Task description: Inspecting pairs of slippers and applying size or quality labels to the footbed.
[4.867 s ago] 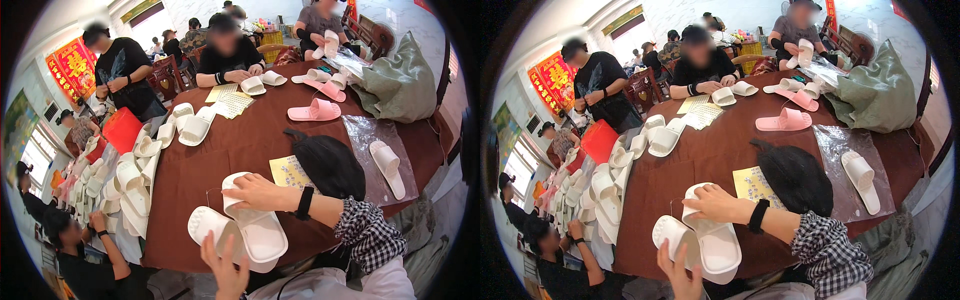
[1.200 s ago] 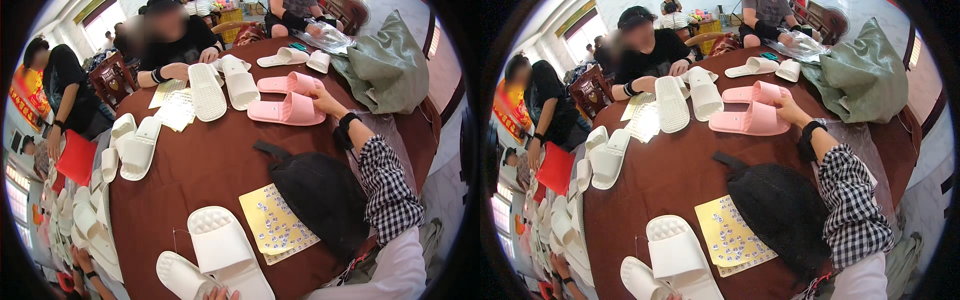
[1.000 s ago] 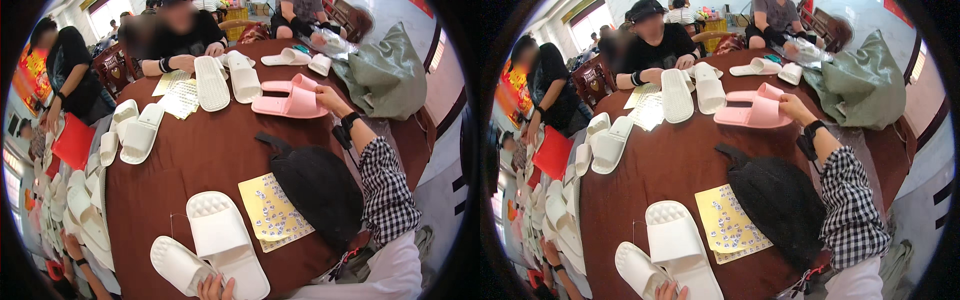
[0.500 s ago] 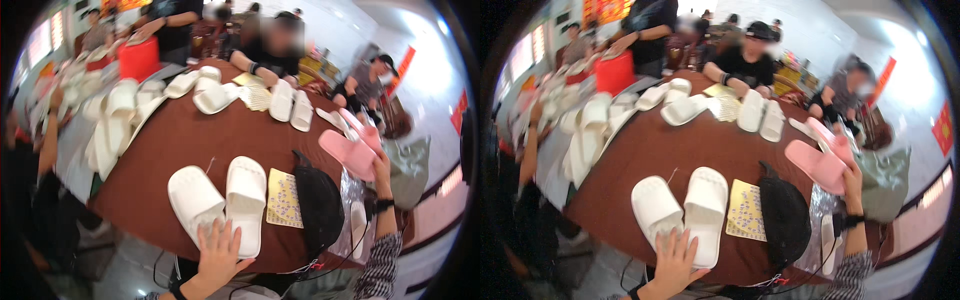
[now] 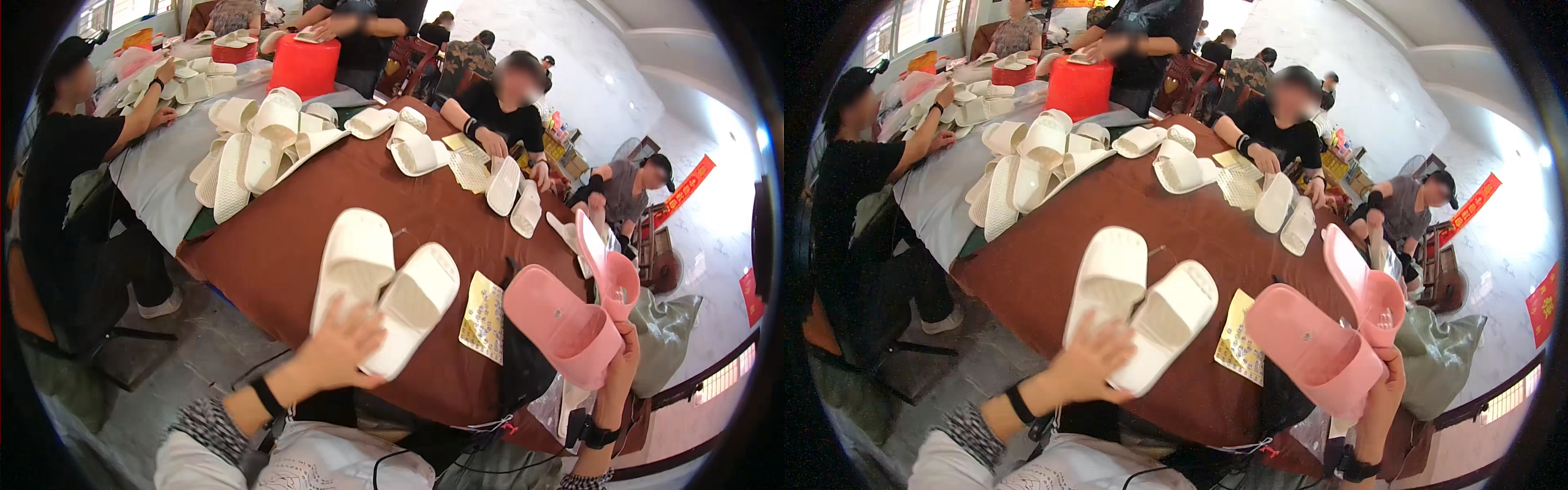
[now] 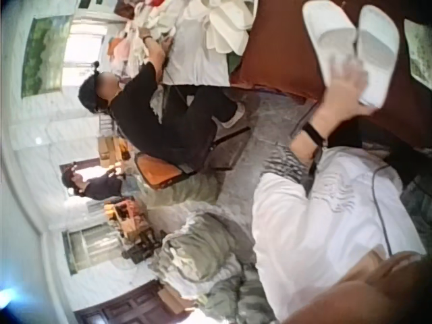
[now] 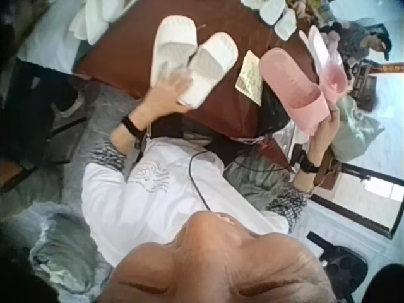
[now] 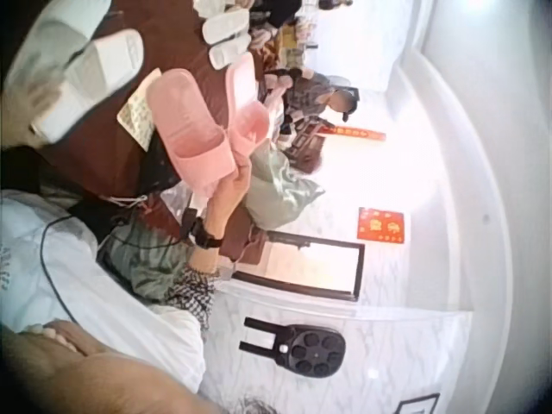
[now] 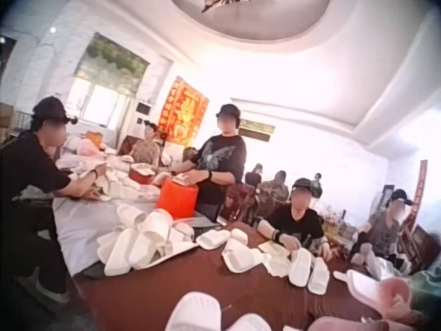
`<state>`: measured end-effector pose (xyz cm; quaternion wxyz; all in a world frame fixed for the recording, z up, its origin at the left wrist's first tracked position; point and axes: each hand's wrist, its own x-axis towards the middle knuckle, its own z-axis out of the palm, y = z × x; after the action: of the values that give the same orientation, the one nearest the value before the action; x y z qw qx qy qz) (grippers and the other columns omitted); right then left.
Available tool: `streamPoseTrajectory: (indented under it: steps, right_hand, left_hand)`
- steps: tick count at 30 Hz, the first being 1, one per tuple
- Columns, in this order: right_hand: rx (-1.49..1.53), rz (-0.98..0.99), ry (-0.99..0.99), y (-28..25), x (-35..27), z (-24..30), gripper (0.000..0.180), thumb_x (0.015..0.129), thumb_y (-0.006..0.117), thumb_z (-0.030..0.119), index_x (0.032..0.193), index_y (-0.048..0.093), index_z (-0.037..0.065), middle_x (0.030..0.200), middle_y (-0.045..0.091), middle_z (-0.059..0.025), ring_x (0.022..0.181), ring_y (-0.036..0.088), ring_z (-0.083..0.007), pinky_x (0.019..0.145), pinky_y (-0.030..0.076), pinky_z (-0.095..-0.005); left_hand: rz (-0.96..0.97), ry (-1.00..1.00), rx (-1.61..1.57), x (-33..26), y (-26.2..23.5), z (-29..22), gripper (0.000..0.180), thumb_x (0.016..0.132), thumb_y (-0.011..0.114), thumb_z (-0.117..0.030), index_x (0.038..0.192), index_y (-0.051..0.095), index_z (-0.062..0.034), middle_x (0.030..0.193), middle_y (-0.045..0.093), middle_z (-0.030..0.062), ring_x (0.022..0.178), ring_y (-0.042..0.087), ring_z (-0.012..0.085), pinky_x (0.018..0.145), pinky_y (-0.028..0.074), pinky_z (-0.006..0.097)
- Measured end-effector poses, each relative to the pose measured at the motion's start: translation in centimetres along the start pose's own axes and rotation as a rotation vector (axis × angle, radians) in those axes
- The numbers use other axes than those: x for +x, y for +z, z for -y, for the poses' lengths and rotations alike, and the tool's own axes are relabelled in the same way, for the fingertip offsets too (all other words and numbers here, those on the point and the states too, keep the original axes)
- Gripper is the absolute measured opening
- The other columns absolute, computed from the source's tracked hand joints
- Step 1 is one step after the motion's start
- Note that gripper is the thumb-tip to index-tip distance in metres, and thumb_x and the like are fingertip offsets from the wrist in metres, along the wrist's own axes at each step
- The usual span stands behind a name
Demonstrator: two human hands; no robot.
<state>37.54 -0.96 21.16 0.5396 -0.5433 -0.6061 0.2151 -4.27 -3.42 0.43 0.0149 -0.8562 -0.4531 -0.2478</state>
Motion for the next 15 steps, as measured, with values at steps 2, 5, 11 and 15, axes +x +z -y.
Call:
streamPoseTrajectory:
  steps: [2,5,11,15]
  right_hand:
    - [0.075,0.024,0.022,1.4,-1.8,0.3,0.016,0.086,0.072,0.011,0.093,0.059,0.003,0.101,0.062,-0.0017,0.092,0.058,-0.0103,0.087,0.047,-0.0252]
    - [0.127,0.145,0.02,3.1,-3.6,-0.1,0.011,0.087,0.066,0.001,0.095,0.059,0.002,0.117,0.062,-0.0044,0.105,0.06,-0.0133,0.096,0.049,-0.0294]
    - [0.005,0.268,0.097,7.4,-4.5,-0.9,0.013,0.082,0.066,-0.003,0.092,0.058,0.001,0.111,0.059,-0.0041,0.102,0.06,-0.0145,0.096,0.047,-0.028]
    - [-0.066,0.459,0.077,11.2,-3.1,0.3,0.014,0.077,0.066,-0.005,0.089,0.059,0.0,0.108,0.058,-0.0045,0.103,0.057,-0.014,0.094,0.043,-0.0249]
  left_hand:
    - [0.112,0.019,0.004,-0.6,-3.1,5.3,0.075,0.076,0.074,-0.059,0.131,0.063,-0.0097,0.153,0.048,0.0085,0.148,0.033,0.0367,0.12,0.014,0.068]
    - [0.12,-0.035,0.176,-1.7,-7.6,10.2,0.07,0.079,0.075,-0.049,0.137,0.06,-0.0136,0.155,0.046,0.0074,0.147,0.032,0.0394,0.12,0.014,0.068]
    - [0.052,-0.414,0.216,-1.6,-6.4,6.3,0.064,0.087,0.073,-0.036,0.145,0.052,-0.0158,0.154,0.043,0.0143,0.148,0.029,0.0415,0.117,0.016,0.068]
    - [-0.001,-0.479,0.326,-0.2,-3.7,4.8,0.071,0.085,0.075,-0.045,0.146,0.051,-0.0165,0.156,0.04,0.0131,0.148,0.028,0.0408,0.111,0.018,0.076]
